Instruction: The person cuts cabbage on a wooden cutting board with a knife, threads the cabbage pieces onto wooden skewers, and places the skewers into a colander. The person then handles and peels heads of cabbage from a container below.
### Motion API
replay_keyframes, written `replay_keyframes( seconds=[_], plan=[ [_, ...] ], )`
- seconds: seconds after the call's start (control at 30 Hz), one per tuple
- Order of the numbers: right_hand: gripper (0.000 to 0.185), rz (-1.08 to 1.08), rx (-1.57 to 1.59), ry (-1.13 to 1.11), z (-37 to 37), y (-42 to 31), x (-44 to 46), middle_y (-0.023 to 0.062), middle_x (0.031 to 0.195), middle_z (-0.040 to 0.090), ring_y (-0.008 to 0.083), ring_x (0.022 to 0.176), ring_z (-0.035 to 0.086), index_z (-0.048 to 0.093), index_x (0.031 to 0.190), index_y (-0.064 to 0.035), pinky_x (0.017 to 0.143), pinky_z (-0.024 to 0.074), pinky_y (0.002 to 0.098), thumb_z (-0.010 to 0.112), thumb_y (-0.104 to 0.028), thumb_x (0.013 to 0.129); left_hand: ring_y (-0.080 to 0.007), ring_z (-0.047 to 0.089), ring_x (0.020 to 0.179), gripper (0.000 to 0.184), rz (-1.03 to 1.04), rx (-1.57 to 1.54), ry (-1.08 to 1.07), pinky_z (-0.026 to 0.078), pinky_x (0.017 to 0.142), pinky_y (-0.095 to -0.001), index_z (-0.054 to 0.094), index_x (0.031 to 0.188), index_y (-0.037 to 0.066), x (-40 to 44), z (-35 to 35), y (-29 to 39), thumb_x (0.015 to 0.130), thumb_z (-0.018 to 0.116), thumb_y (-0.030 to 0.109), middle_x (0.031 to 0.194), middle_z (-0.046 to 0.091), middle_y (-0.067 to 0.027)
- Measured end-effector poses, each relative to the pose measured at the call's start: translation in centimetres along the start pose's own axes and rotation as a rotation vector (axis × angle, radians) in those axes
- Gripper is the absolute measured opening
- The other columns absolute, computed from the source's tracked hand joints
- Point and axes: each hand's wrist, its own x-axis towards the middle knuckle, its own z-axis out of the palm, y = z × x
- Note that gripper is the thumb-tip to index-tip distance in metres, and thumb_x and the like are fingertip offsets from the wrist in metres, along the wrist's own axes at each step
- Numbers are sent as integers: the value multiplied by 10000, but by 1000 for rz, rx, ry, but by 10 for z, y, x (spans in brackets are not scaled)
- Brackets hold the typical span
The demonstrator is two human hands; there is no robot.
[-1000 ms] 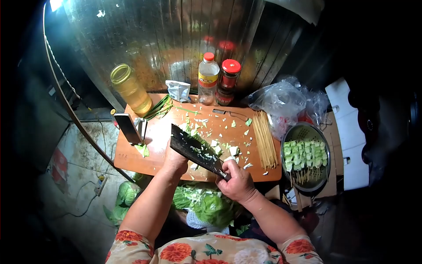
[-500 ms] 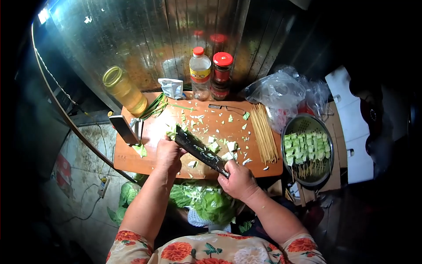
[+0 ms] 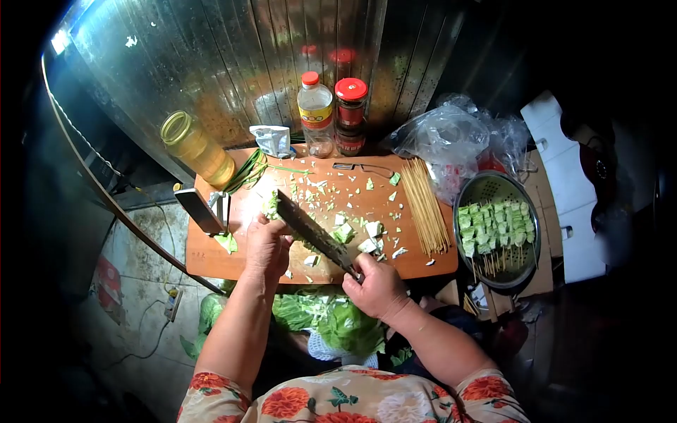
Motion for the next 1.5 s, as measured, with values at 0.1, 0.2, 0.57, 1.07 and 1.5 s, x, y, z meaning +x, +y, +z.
replay_keyframes(
  seconds=[0.1,0.2,0.57,1.07,1.5],
  plan=[
    [241,-97,-42,46,7,4,-1,163,698,607,365,663,630,535,840,-40,587,497,413,688,-213,769,-224,645,857,277,38,-101,-18,543,714,-346,541,1129,80,2,2,-11,868,611,141,966,642,-83],
    [276,-210,-55,124,13,7,-1,151,668,600,359,618,615,513,862,-70,573,492,459,689,-252,752,-249,641,884,314,57,-110,-32,550,734,-373,528,1152,94,0,-5,-14,898,628,249,1001,640,-112],
    [321,-292,-117,147,12,3,-4,122,668,597,339,627,626,512,891,-81,588,503,431,740,-181,689,-208,648,852,241,-166,-150,-90,564,761,-378,600,1065,79,-17,-12,-21,874,658,215,927,641,-68],
    [253,-77,-128,35,9,11,0,180,695,604,384,680,623,514,856,-44,623,502,449,682,-188,732,-175,623,864,180,95,-114,-23,526,767,-331,568,1034,67,-3,-9,-11,863,619,80,918,625,-39],
    [274,-42,-1,-14,5,5,-2,176,691,617,389,674,617,511,869,-42,638,493,489,634,-276,796,-188,580,887,316,-4,-156,-115,476,799,-358,514,1121,50,6,-12,-6,820,585,-18,970,601,-54]
  ],
)
